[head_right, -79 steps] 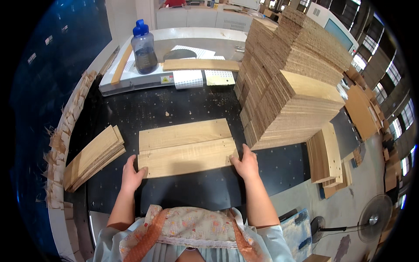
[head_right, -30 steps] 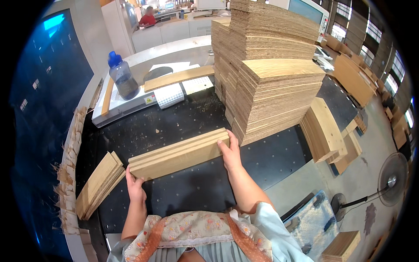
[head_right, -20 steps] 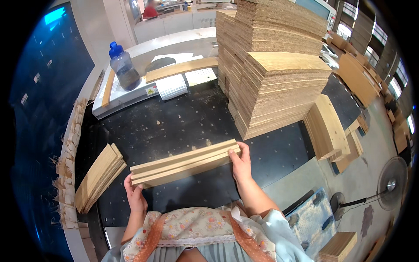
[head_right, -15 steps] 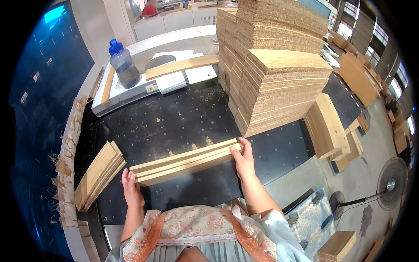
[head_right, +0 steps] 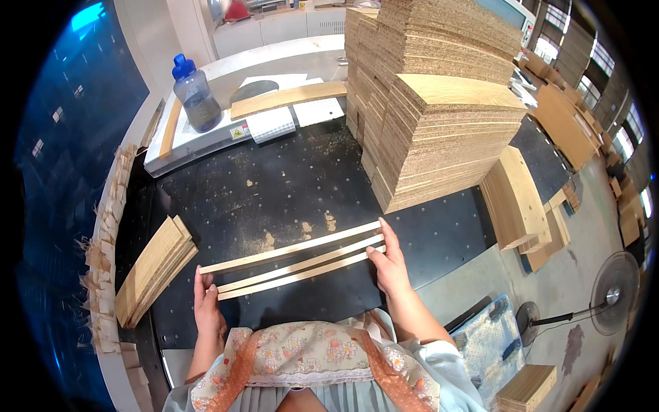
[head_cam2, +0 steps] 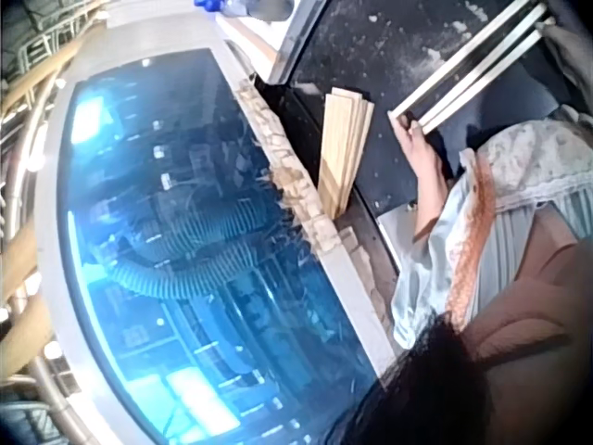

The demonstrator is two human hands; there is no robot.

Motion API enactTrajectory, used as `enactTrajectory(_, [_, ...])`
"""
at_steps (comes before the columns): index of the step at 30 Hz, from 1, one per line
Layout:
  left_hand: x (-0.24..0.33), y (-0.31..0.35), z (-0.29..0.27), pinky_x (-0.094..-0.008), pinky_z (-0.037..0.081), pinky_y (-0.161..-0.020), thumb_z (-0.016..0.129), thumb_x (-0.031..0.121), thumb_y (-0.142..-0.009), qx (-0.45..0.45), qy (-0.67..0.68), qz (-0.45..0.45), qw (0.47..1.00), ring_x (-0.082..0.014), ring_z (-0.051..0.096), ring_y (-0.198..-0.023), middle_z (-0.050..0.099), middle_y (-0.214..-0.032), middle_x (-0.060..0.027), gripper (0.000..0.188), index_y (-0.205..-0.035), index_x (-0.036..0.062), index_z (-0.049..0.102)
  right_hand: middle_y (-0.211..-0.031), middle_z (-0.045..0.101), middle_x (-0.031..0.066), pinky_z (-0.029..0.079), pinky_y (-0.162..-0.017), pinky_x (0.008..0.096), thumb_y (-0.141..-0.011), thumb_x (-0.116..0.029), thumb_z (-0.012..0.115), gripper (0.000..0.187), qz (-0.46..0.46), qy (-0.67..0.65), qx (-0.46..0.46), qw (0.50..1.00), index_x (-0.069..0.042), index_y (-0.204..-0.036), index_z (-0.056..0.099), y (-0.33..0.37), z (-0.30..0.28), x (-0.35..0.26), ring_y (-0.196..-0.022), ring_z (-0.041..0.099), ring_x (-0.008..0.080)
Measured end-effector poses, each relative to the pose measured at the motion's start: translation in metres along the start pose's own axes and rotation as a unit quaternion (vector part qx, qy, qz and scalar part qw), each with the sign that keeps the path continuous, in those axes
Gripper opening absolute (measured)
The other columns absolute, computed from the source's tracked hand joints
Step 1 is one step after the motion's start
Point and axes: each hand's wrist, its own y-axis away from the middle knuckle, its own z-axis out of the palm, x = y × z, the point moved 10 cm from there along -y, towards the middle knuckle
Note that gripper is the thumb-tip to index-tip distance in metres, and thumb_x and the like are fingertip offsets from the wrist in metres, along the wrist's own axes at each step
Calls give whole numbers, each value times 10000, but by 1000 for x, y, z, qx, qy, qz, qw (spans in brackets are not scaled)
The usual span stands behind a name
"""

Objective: The person organizes wood panels on a workstation by hand, picking up pieces from different stacks, aligning them together, and moving them to different areas of the workspace.

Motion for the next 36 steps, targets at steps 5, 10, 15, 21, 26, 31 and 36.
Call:
enactTrajectory(5, [15,9,10,-319,298,-1000,437,-18,-859,6,19,-10,1000,-238,367,-1238,288,-1411,-151,595,-1408,91,235,-1198,425,83,356,-911,262,-753,49,516,624,-10,40,-9,999,-41,-1346,345,2,-1,-9,-1081,428,172])
enactTrajectory(10, [6,-2,6,-327,292,-1016,479,16,-864,1,-13,-63,998,-245,353,-1257,269,-1422,-160,587,-1400,86,250,-1146,462,99,348,-914,264,-717,33,550,601,79,71,-12,994,-42,-1296,407,-1,-1,0,-1081,434,186])
enactTrajectory(15, [-3,-16,-2,-332,312,-1009,487,80,-886,-29,-46,-27,998,-264,397,-1229,298,-1416,-137,560,-1398,94,258,-1171,458,91,393,-865,271,-692,36,528,628,84,87,-42,992,-38,-1302,398,-15,3,-2,-1041,462,184])
enactTrajectory(21, [-4,-16,-1,-355,305,-1015,454,105,-905,-31,-71,1,997,-293,389,-1233,280,-1419,-154,553,-1406,86,222,-1226,441,97,350,-934,278,-677,57,519,677,125,-19,-74,989,-30,-1328,351,-12,4,6,-1137,429,204])
enactTrajectory(26, [-3,-15,2,-357,229,-1047,528,148,-882,-40,-15,17,999,-251,290,-1290,294,-1400,-191,579,-1387,60,260,-1347,342,121,267,-1010,294,-680,21,548,780,85,27,-141,986,-47,-1394,242,-14,6,9,-1246,330,224])
enactTrajectory(31, [-4,-15,7,-364,215,-1058,474,110,-890,-69,20,16,997,-265,275,-1301,253,-1420,-200,574,-1399,58,213,-1416,241,132,163,-1062,320,-677,-69,615,875,44,-28,-189,981,-64,-1423,157,-13,10,12,-1309,229,240])
enactTrajectory(36, [9,6,6,-360,242,-1067,439,24,-866,-76,56,7,996,-266,277,-1305,214,-1434,-202,589,-1397,14,185,-1444,188,140,134,-1064,313,-679,-51,614,910,31,-17,-193,981,-55,-1429,99,0,10,1,-1337,165,234])
